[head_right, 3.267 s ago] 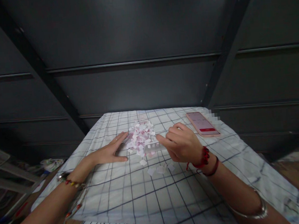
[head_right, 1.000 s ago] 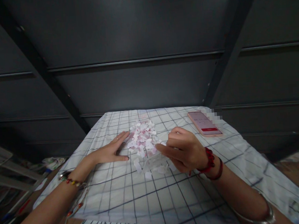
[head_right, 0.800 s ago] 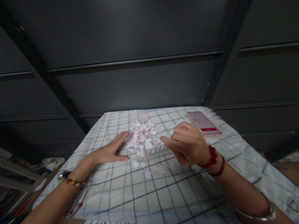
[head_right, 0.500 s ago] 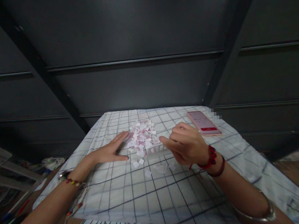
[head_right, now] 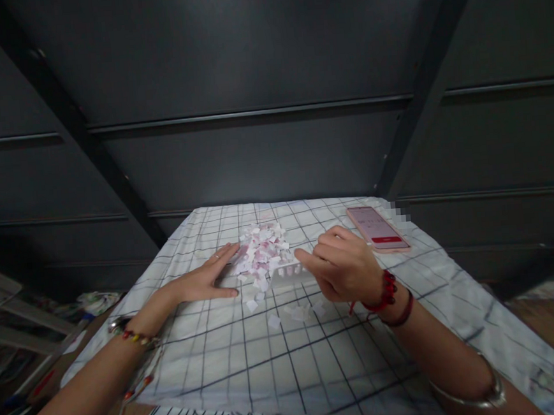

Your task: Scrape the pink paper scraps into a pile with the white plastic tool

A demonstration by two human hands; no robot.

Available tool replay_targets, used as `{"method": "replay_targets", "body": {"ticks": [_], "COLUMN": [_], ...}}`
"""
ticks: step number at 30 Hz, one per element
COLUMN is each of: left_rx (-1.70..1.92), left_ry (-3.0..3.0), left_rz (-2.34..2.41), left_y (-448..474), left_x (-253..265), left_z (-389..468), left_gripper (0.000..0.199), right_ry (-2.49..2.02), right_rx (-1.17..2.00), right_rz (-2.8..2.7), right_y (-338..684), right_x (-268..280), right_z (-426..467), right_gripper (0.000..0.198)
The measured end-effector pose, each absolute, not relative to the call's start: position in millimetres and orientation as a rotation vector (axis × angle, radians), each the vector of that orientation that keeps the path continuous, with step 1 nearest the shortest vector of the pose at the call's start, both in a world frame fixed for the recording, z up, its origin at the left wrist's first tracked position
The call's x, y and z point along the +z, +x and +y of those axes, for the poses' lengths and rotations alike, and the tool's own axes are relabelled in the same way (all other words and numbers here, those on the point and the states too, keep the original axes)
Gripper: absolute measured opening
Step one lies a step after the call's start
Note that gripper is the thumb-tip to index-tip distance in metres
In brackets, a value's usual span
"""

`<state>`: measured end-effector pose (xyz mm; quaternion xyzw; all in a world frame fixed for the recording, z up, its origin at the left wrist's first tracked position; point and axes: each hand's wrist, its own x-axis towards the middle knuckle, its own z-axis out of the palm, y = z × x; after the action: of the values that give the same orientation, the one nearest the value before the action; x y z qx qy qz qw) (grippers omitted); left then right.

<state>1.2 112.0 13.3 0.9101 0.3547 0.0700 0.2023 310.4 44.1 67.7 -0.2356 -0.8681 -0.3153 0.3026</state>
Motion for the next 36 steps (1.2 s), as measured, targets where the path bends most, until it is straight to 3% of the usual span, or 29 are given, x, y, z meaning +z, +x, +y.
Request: {"method": "replay_targets", "body": {"ticks": [25,36], "left_rx": [0.203,0.197], "left_ry": [2.533,2.528], "left_rz": [0.980,0.989], "left_y": [1.9,2.3], "left_x": [16.0,17.5], "left_z": [111.1,110.0], "left_gripper": [0.096,0.095], "right_ry": [-0.481,-0.508], "right_rx": [-0.675,-0.677], "right_rz": [-2.287,-2.265], "right_y": [308.8,302.5], "right_x": [65.0,66.0], "right_z": [41.8,40.3], "right_gripper": [0.027,0.020]}}
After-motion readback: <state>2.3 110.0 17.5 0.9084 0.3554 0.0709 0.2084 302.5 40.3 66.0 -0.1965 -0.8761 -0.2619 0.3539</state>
